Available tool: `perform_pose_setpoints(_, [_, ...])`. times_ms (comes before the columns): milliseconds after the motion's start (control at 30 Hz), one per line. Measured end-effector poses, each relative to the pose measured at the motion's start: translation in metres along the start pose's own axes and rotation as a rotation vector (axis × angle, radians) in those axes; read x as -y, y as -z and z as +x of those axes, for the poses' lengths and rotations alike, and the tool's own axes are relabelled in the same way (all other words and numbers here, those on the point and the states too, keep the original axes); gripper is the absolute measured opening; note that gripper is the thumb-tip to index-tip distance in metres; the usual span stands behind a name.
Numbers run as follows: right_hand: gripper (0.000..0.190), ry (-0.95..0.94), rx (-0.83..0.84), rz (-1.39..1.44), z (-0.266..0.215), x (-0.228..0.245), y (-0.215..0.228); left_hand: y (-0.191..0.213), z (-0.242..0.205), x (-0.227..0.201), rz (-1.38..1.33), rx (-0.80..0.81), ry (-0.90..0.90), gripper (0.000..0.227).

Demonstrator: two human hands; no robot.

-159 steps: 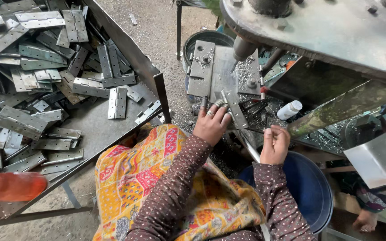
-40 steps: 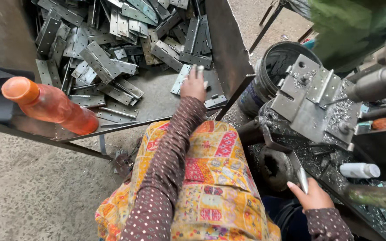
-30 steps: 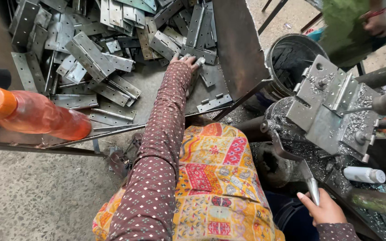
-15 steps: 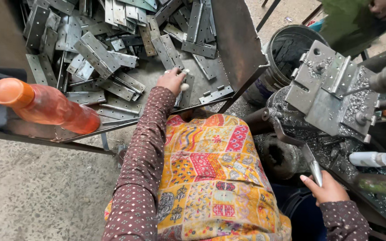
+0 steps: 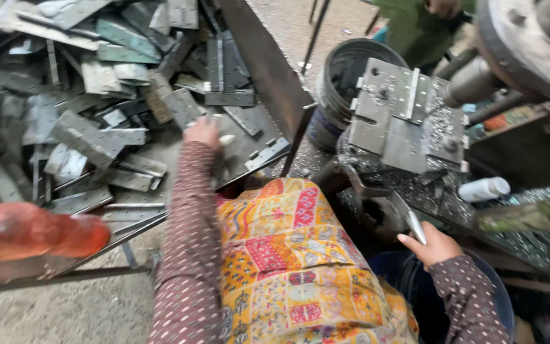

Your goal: The person repeatedly picks up metal hinge pieces from a bin, places them under a press, and operates the machine to punch holes. The processed pieces are then returned to the bin. This cycle continues throughout the clip.

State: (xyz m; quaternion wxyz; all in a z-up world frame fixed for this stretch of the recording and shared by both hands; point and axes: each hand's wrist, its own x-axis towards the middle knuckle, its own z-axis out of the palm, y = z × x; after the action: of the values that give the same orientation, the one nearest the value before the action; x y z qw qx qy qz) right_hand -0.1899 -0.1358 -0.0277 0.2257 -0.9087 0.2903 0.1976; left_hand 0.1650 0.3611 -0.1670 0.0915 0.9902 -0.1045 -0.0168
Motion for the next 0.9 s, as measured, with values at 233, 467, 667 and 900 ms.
perform_pose_setpoints(233, [0.060, 0.115, -0.101, -0.136, 0.002, -0.009, -0.011, 0.066, -0.092, 0.038, -0.305, -0.135, -0.087, 0.047])
perform_pose_setpoints(467, [0.064, 0.216, -0.172, -0.208, 0.016, -0.016, -0.023, 0.136, -0.170, -0.057, 0.043, -0.210, -0.113, 0.023])
perform_pose_setpoints(667, [0.067, 0.181, -0.160, -0.224, 0.018, -0.008, -0.025, 0.188, -0.209, -0.204, -0.074, -0.677, -0.430, 0.029])
perform_pose_setpoints(900, [0.063, 0.179, -0.104, -0.195, 0.013, 0.001, -0.018, 0.162, -0.204, -0.379, -0.042, -0.759, -0.832, 0.023])
